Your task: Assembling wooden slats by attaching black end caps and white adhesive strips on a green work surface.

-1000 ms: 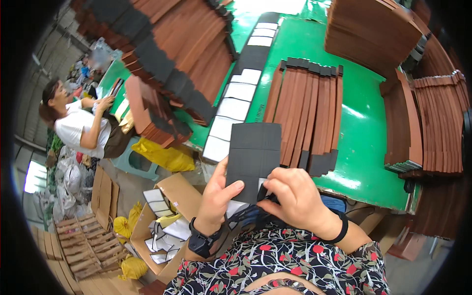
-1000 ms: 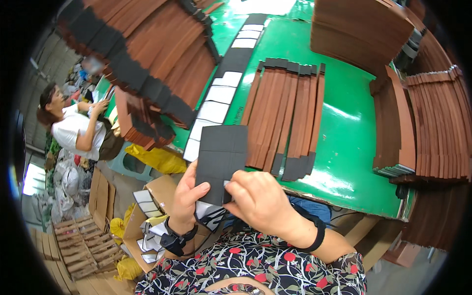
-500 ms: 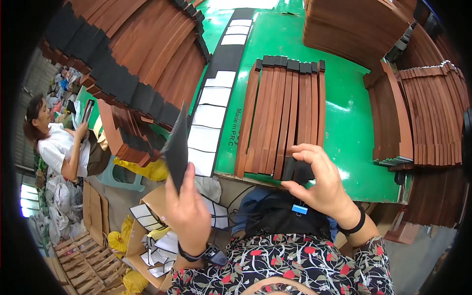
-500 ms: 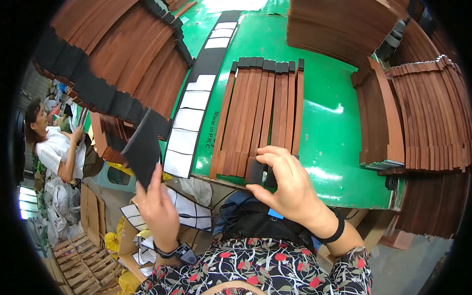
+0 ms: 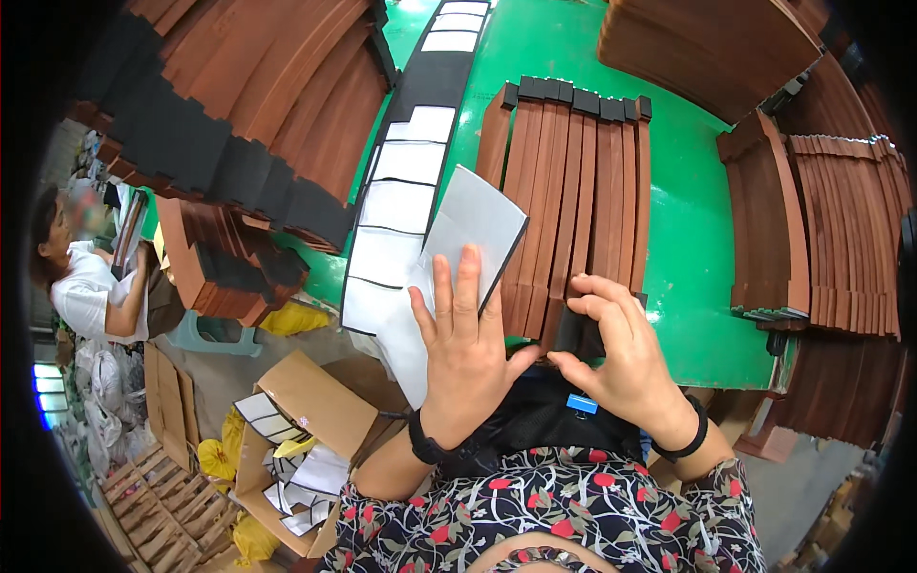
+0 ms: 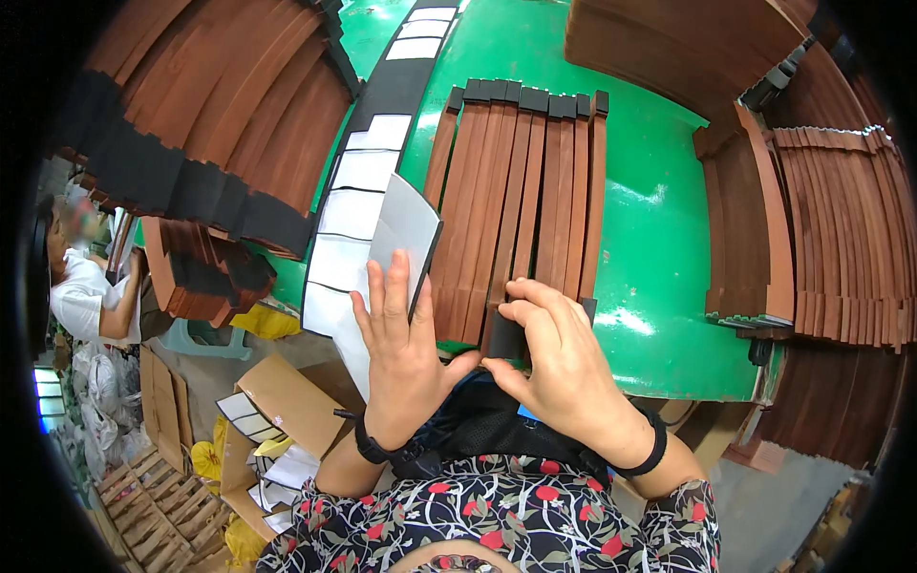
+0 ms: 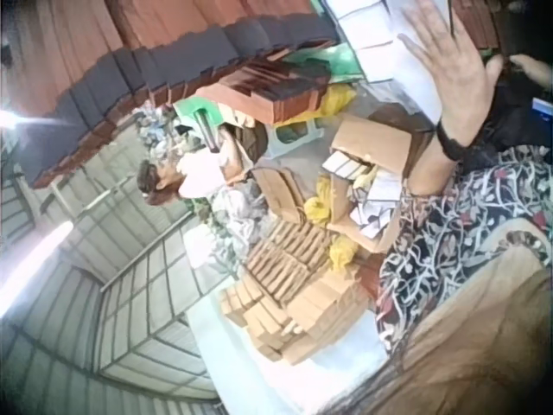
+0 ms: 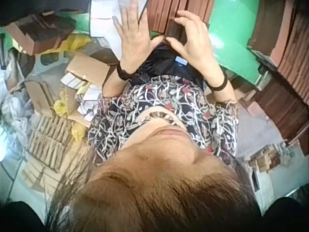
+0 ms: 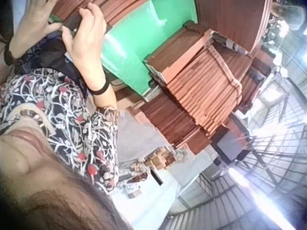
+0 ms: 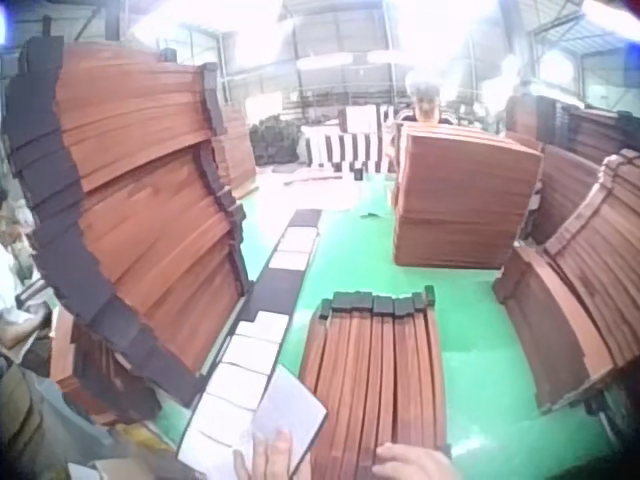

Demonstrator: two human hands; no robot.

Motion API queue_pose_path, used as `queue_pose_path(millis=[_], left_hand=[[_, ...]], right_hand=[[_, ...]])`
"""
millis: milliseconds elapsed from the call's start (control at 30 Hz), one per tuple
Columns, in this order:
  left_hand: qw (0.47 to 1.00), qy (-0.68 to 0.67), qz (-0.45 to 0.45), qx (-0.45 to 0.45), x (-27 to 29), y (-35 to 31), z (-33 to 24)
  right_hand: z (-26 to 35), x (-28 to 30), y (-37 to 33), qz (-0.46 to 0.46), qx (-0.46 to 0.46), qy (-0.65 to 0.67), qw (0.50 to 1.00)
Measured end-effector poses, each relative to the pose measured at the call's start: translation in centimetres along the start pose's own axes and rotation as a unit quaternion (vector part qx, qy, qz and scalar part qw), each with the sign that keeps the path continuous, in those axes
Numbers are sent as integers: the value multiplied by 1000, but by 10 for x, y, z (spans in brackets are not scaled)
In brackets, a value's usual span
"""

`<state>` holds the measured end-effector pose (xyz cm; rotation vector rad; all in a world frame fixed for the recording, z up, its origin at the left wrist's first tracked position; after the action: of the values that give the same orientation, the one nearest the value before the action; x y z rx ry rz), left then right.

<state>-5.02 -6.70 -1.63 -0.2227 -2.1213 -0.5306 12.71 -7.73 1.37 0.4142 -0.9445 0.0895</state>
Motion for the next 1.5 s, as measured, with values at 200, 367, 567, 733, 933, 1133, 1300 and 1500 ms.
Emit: queue_pose_path(millis=[200, 367, 567, 733, 933, 1133, 1300, 1500], left_hand=[[1000, -21, 5, 9, -1, 4, 5], [998, -45, 19, 37, 0, 8, 8], [998, -26, 31, 44, 0, 11, 14], [997, -47, 44, 45, 4, 13, 17], [996, -50, 54, 40, 3, 14, 21], [996, -59, 50, 40, 1, 13, 23], [996, -65, 44, 41, 1, 13, 22], [995, -75, 43, 42, -1, 11, 23]], right_hand=[[6, -7, -2, -26, -19, -11, 999], [7, -8, -2, -34, -7, -22, 999], [11, -6, -1, -21, -1, -49, 999], [12, -4, 1, 0, -11, -52, 999], [11, -2, 3, 13, -28, -47, 998], [12, 0, 6, 40, -25, -59, 997], [12, 2, 7, 42, -23, -60, 997], [15, 3, 11, 61, -25, -78, 995]])
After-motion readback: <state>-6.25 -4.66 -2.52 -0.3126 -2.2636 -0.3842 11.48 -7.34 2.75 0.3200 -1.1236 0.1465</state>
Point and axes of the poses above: each hand's wrist, its own y-axis towards the middle knuckle, its own x-axis out of the back of the hand, z = x × y, the point moved 4 cm from there along y, towards the middle knuckle, and after that the axes turned 10 degrees about -y, right-handed, at the moved point
